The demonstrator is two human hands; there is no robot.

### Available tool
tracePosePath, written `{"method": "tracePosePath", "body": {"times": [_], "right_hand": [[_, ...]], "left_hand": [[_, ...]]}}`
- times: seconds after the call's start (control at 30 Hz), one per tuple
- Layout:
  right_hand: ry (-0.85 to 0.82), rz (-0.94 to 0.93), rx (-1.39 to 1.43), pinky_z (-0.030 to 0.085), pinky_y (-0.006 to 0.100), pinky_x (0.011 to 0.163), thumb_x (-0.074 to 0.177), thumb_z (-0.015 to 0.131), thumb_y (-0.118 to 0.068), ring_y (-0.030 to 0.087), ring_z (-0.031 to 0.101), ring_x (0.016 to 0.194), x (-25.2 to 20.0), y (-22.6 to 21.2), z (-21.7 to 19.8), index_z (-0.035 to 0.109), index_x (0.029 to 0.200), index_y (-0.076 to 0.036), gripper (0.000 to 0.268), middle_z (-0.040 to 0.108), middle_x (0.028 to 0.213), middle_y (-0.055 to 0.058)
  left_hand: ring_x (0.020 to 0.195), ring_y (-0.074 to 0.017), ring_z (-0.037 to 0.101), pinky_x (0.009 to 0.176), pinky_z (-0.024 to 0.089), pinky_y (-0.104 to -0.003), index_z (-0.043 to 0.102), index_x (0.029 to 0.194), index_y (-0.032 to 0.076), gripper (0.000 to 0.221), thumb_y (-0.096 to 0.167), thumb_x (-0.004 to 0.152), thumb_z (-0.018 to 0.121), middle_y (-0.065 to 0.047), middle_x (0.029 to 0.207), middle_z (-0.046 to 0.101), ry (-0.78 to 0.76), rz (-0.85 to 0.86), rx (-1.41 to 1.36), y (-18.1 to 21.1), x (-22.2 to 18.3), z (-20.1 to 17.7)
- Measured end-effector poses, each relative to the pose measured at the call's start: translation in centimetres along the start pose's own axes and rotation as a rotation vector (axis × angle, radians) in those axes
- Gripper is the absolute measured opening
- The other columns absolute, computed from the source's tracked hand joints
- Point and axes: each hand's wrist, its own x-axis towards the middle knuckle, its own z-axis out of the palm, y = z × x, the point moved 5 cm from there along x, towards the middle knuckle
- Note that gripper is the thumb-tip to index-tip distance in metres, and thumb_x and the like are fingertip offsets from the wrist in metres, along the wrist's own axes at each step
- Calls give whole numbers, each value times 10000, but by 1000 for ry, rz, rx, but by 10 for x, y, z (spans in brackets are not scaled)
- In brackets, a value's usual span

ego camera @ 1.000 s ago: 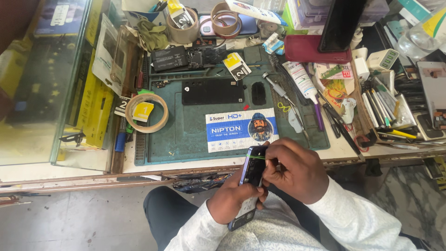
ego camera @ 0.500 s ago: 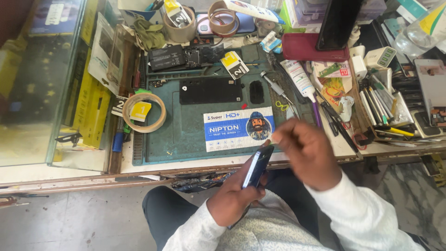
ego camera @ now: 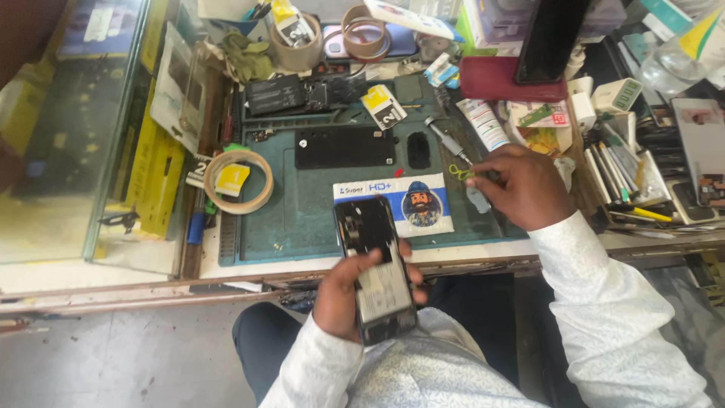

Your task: The person uses a screwdriver to tighten screws on a disassembled smartphone, then applies adhesive along the frame edges and places the back cover onto the device.

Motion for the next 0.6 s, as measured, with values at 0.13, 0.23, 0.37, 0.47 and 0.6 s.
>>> {"method": "tracePosePath", "body": {"times": [0.13,0.23,0.37,0.47,0.6], "right_hand": [[115,13,0,542,369,678,926,784,-152,213,700,803,-16,-43,-21,760,1194,-93,275,733,1055,86],[135,-347,269,557,429,949,708,865,-336,289,694,1137,-54,-105,-21,642,1282,-98,660,682,1282,121],[70,-460,150,580,414,1021,748,845,-183,317,656,1282,-70,-138,6,627,1346,-32,655,666,1372,153],[87,-443,103,601,398,974,761,818,-30,304,708,1214,-65,-134,7,667,1308,-51,567,706,1310,125],[147,-378,158,628,356,881,772,784,23,251,774,1043,-60,-130,-3,712,1251,-56,490,758,1204,112]], "left_hand": [[861,-359,723,751,609,-485,598,1170,6,519,483,982,519,-194,960,686,278,79,-15,16,12,-6],[917,-339,737,807,620,-512,579,1116,-20,647,608,982,496,-202,959,690,350,171,-33,28,25,-2],[915,-361,725,823,612,-475,584,1098,-18,715,677,977,468,-273,988,712,299,178,-77,31,39,11],[944,-365,725,839,609,-469,576,1090,-12,711,680,984,451,-296,1004,719,267,193,-75,32,44,21],[965,-381,725,855,616,-478,544,1138,-64,803,715,981,432,-316,1042,705,185,232,3,35,38,32]]}}
